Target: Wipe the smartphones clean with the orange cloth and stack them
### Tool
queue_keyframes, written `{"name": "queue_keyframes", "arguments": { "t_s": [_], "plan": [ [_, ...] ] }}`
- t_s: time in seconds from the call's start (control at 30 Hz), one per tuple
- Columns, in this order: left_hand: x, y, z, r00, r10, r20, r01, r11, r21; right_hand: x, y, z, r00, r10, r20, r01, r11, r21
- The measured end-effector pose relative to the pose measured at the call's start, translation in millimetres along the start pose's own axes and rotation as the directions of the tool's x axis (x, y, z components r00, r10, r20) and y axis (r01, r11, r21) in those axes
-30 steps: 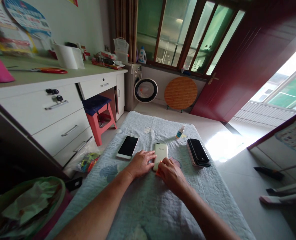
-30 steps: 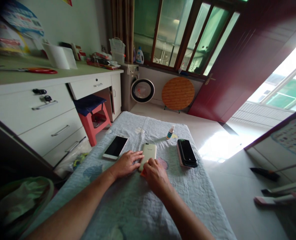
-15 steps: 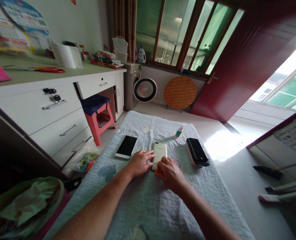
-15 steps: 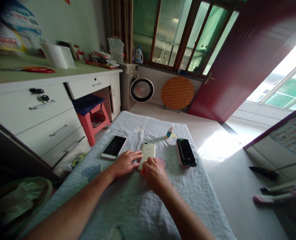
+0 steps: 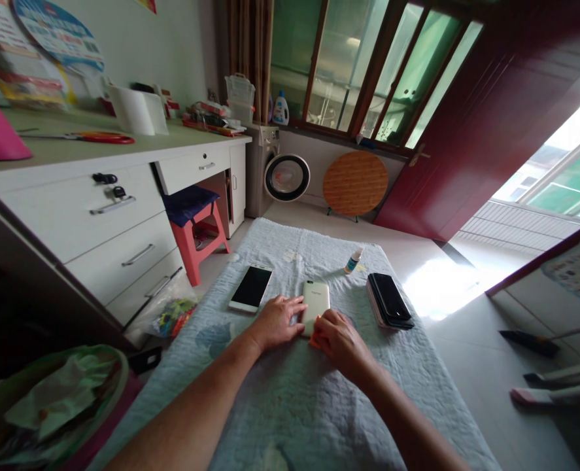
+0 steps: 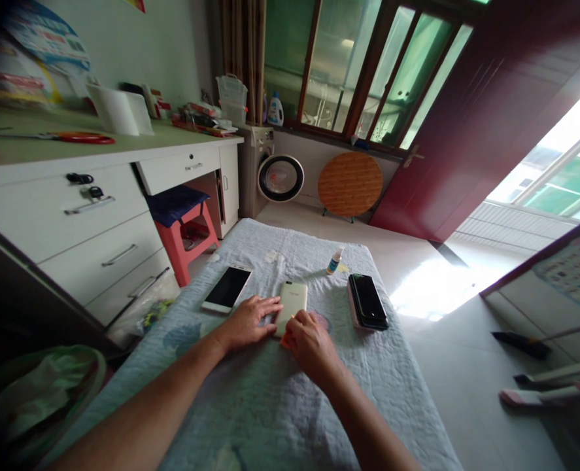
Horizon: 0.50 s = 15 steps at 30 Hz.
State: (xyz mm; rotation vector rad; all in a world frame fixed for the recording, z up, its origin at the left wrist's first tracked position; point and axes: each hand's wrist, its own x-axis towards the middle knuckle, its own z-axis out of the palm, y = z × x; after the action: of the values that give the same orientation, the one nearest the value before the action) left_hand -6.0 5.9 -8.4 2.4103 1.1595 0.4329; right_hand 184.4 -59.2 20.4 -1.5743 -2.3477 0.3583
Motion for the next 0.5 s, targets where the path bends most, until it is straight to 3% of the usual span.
{"name": "queue_keyframes", "arguments": {
  "t_s": [0.2,0.5],
  "plan": [
    [-0.8,3.1,-2.7,1.0,-0.018,0.013,0.018,1.0,-0.006,-5.5,9.1,-2.5,1.0,0.01,-0.019,-0.009,0.999,0.034],
    [0.3,2.5,-2.3,0.999,-0.017,0.031,0.017,1.0,-0.004,15.5,4.4,7.6,0.999,-0.018,0.031,0.019,1.0,-0.021]
  ]
}}
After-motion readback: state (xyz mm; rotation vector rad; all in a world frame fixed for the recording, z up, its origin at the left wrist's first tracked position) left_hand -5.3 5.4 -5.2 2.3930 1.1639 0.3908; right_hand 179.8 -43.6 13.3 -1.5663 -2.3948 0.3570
